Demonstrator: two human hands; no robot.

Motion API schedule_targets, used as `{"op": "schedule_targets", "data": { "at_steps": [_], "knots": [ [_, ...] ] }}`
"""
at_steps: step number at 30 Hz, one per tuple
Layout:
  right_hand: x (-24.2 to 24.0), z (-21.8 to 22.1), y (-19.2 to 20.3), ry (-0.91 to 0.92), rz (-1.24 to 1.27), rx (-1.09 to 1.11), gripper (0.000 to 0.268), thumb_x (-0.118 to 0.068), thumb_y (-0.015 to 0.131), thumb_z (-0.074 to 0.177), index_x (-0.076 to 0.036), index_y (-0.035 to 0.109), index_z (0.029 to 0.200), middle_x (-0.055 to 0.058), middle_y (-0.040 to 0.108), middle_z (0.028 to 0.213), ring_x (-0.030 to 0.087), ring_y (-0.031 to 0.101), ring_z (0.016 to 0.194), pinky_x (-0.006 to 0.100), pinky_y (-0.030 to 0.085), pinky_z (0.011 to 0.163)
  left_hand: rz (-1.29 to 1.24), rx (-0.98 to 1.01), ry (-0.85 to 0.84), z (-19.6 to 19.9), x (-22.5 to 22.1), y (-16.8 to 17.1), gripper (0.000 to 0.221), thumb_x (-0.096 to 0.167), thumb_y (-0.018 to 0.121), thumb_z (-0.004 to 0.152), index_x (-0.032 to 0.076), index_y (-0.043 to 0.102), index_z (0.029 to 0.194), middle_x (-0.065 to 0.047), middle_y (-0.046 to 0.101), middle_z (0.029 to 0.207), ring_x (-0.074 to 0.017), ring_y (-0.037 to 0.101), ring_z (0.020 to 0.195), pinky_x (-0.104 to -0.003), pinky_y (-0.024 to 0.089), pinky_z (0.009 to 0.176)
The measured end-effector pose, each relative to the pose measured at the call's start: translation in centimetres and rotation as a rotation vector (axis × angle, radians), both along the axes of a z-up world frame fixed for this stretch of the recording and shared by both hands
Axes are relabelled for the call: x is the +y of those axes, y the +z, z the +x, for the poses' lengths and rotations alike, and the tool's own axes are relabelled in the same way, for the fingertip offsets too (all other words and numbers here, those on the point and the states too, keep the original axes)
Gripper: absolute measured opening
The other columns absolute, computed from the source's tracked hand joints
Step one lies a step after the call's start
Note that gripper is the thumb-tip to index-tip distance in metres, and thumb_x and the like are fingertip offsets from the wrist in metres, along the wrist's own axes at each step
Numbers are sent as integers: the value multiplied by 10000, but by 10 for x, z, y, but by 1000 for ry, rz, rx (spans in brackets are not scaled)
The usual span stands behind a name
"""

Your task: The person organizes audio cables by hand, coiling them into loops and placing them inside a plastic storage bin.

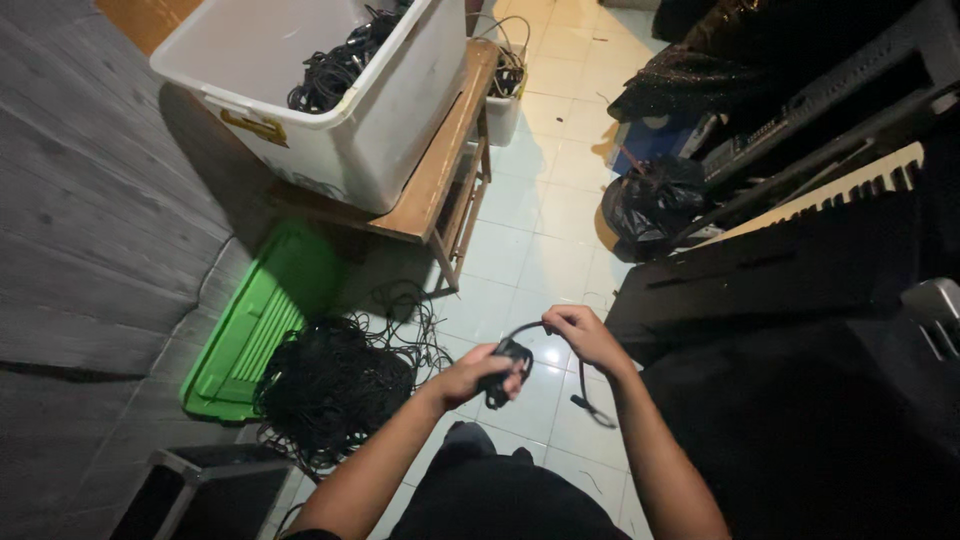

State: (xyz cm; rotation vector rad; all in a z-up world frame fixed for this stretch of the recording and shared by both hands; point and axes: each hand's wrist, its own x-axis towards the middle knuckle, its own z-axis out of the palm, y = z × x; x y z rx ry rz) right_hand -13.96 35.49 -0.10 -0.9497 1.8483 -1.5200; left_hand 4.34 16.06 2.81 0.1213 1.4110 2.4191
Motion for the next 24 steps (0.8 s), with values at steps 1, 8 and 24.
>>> {"op": "schedule_targets", "data": {
  "at_steps": [1,8,24],
  "knots": [
    [2,0,-11,-25,-25,-14,330,-222,596,1039,29,651,831,-11,570,725,84,495,710,261,432,650,77,-30,48,1,-1,1,257,304,557,1012,56,571,1079,-23,615,817,-191,639,820,-318,529,774],
    [-10,44,-2,-42,94,-107,285,-256,531,1044,-21,693,1040,14,522,697,114,452,636,293,389,589,491,136,447,-32,-20,13,351,349,515,1080,4,570,1113,-48,619,883,-224,625,910,-344,506,841],
    [-20,80,49,113,496,281,289,-320,586,980,-99,710,1118,129,759,917,289,733,827,403,542,758,-321,17,873,-54,-91,-29,353,356,543,1053,42,704,1035,-40,724,921,-123,654,845,-285,525,798]
  ]
}}
